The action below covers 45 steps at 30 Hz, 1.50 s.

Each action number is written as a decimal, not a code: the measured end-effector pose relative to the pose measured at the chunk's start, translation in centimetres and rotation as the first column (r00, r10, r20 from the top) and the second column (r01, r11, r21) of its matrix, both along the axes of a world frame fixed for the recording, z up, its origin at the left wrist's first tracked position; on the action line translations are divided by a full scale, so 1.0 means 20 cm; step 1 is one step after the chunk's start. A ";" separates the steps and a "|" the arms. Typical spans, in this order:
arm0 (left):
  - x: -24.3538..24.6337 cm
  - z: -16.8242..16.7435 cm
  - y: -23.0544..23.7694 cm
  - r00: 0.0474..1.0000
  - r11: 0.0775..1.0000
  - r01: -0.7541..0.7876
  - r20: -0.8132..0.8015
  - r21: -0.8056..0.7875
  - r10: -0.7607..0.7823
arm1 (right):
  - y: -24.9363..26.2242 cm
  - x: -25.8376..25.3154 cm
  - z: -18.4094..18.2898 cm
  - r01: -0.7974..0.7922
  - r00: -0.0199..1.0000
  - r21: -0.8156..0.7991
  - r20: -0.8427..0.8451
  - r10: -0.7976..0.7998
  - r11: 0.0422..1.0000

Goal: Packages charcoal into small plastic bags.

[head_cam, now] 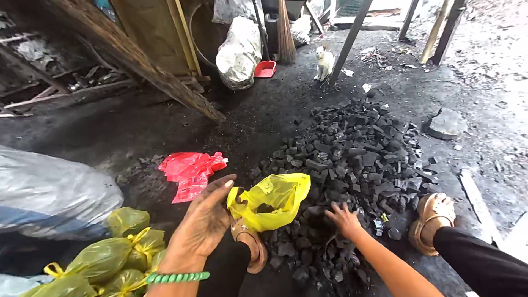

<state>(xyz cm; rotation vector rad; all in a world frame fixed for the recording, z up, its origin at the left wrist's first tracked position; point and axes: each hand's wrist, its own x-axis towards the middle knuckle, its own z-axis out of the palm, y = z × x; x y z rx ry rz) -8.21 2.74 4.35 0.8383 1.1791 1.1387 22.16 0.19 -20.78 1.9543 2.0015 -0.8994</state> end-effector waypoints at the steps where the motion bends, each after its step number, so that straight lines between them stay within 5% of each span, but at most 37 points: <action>1: 0.02 0.00 0.01 1.000 1.000 0.000 0.008 0.003 0.000 | -0.01 0.03 -0.01 0.070 0.997 0.032 -0.023 -0.069 0.997; 6: 0.16 0.02 0.01 1.000 1.000 0.020 -0.018 -0.019 -0.020 | -0.05 0.19 0.01 0.463 0.873 0.203 -0.275 -0.403 0.863; 9: 0.29 0.02 0.02 0.992 0.995 0.091 -0.079 -0.038 -0.094 | -0.04 0.30 0.09 0.799 0.547 0.221 -0.655 -0.521 0.559; 12: 0.42 -0.01 0.03 0.972 0.975 0.215 -0.084 -0.055 -0.219 | 0.01 0.27 0.34 0.970 0.026 -0.038 -0.966 -0.258 0.242; 14: 0.48 -0.03 0.04 0.959 0.960 0.271 -0.068 -0.065 -0.275 | 0.04 0.18 0.57 0.952 -0.211 -0.201 -0.977 0.022 0.229; 15: 0.50 -0.04 0.04 0.953 0.954 0.292 -0.059 -0.072 -0.296 | 0.05 0.11 0.66 0.946 -0.239 -0.202 -0.963 0.126 0.253; 17: 0.53 -0.05 0.05 0.947 0.946 0.314 -0.047 -0.075 -0.318 | 0.06 -0.02 0.72 0.933 -0.080 -0.009 -0.980 0.184 0.359; 18: 0.53 -0.05 0.05 0.946 0.946 0.316 -0.054 -0.069 -0.320 | 0.05 -0.07 0.70 0.876 0.103 0.162 -0.983 0.151 0.455; 20: 0.52 -0.06 0.06 0.952 0.955 0.292 -0.080 -0.053 -0.295 | 0.06 -0.08 0.64 0.487 0.558 0.455 -0.819 0.136 0.746; 21: 0.50 -0.07 0.06 0.961 0.964 0.261 -0.085 -0.049 -0.264 | 0.08 -0.06 0.63 0.241 0.677 0.455 -0.712 0.188 0.857; 23: 0.45 -0.06 0.06 0.978 0.978 0.200 -0.051 -0.055 -0.203 | 0.10 0.02 0.65 0.129 0.618 0.336 -0.763 0.190 0.933; 25: 0.38 -0.05 0.05 0.985 0.983 0.171 -0.011 -0.063 -0.172 | 0.10 0.16 0.58 0.421 0.415 0.228 -0.909 0.037 0.878; 26: 0.35 -0.04 0.04 0.985 0.984 0.169 -0.021 -0.059 -0.170 | 0.12 0.22 0.50 0.549 0.398 0.193 -0.916 -0.050 0.813; 29: 0.26 -0.01 0.05 0.981 0.983 0.178 -0.070 -0.040 -0.181 | 0.16 0.33 0.12 0.471 0.762 0.191 -0.581 -0.288 0.861; 31: 0.23 0.00 0.05 0.974 0.981 0.191 -0.123 -0.019 -0.192 | 0.08 0.20 -0.08 0.395 0.886 0.090 -0.300 -0.354 0.914; 37: 0.14 0.02 0.05 0.971 0.985 0.172 -0.166 -0.005 -0.170 | -0.15 -0.05 -0.26 0.301 0.953 0.016 0.024 -0.301 0.954; 45: 0.08 0.03 0.05 0.983 0.989 0.143 -0.122 0.023 -0.140 | -0.33 0.11 -0.41 0.486 0.870 -0.173 0.010 -0.492 0.856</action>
